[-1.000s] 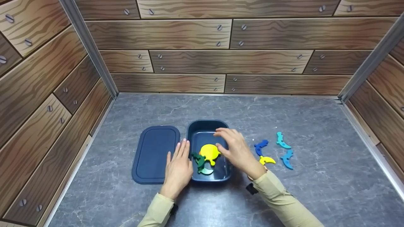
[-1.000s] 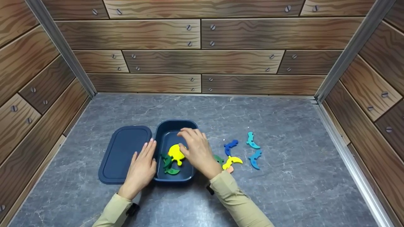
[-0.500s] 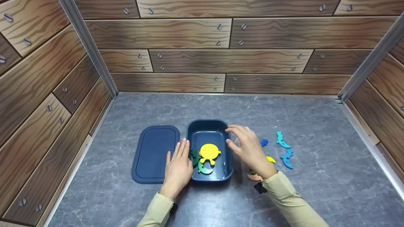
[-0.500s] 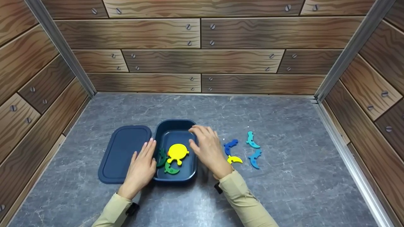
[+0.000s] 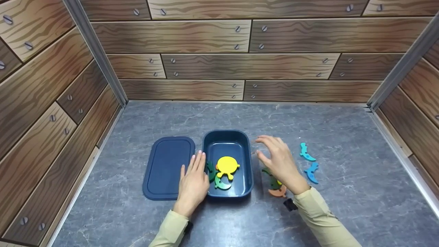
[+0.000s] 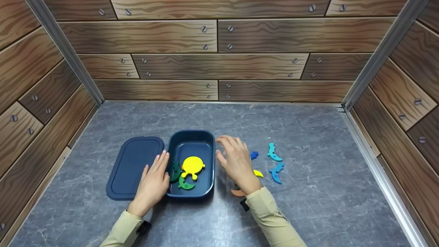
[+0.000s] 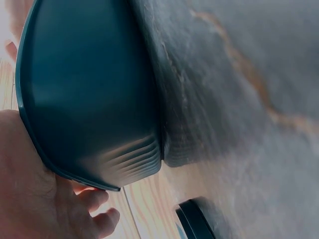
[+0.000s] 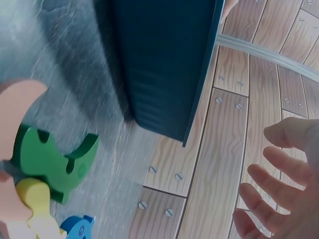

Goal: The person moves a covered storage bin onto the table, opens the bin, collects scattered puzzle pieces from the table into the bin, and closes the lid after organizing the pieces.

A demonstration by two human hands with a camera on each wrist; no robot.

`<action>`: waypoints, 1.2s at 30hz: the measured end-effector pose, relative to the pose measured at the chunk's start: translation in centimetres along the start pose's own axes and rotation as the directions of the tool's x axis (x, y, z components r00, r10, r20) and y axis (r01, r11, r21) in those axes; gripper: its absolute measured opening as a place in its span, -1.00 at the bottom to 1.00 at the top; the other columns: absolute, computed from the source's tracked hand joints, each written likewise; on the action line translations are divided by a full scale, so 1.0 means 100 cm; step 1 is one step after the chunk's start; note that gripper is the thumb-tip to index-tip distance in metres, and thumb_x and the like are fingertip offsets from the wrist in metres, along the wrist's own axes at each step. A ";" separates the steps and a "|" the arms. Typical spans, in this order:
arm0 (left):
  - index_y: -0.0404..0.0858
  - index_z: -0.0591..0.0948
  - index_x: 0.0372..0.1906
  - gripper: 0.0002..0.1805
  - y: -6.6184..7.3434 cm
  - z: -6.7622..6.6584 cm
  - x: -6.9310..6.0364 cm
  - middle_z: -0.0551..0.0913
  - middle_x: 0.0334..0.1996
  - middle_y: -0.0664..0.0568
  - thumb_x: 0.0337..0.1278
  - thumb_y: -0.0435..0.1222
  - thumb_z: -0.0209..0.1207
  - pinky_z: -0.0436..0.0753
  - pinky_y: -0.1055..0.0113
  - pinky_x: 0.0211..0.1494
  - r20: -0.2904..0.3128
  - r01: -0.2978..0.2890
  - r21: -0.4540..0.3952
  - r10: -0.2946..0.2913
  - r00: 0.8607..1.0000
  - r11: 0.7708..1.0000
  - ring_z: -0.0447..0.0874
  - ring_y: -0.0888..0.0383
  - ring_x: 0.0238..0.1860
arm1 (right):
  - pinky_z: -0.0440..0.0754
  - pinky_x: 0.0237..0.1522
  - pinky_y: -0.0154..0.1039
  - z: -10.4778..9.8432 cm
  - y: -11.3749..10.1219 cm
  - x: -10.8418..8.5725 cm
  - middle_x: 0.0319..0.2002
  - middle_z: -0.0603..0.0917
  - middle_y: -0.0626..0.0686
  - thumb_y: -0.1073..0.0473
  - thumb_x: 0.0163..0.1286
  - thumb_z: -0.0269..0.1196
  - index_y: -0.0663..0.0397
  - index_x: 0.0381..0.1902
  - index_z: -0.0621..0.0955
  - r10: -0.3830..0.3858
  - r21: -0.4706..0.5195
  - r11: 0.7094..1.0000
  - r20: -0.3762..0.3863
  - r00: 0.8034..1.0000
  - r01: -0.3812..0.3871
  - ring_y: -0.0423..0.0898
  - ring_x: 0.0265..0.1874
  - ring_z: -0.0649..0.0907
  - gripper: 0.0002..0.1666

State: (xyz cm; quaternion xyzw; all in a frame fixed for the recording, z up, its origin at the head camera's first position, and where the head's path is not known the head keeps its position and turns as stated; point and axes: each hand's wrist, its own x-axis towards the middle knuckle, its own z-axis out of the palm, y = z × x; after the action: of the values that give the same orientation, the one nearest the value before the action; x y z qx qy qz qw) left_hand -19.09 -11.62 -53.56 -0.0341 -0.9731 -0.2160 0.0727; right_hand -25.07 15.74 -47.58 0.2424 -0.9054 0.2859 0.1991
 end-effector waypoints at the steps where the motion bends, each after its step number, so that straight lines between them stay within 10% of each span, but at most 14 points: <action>1: -0.13 0.14 0.56 -0.34 0.000 0.000 0.000 0.05 0.55 0.09 0.41 -0.29 -0.03 -0.01 -0.17 0.47 0.002 0.002 0.003 -0.002 1.000 1.000 -0.05 0.06 0.53 | 0.48 0.06 0.05 -0.001 0.001 0.000 0.12 0.62 0.06 0.21 0.32 0.34 0.02 0.08 0.65 0.002 -0.005 1.000 -0.001 1.000 -0.002 0.06 0.04 0.55 -0.64; 36: -0.14 0.15 0.55 -0.34 0.000 0.001 0.000 0.06 0.54 0.09 0.39 -0.30 -0.03 0.01 -0.17 0.47 -0.007 -0.001 0.018 0.001 1.000 1.000 -0.02 0.04 0.53 | 0.56 -0.09 0.08 -0.007 0.064 -0.014 0.14 0.59 0.14 0.30 0.34 0.29 0.11 0.13 0.61 0.180 -0.107 0.979 0.067 0.981 -0.172 0.14 0.03 0.54 -0.61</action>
State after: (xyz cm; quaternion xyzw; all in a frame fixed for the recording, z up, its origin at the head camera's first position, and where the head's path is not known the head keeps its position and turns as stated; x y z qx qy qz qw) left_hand -19.15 -11.54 -53.65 -0.0332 -0.9747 -0.2072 0.0767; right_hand -27.30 21.26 -50.45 0.1617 -0.9436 0.2469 0.1501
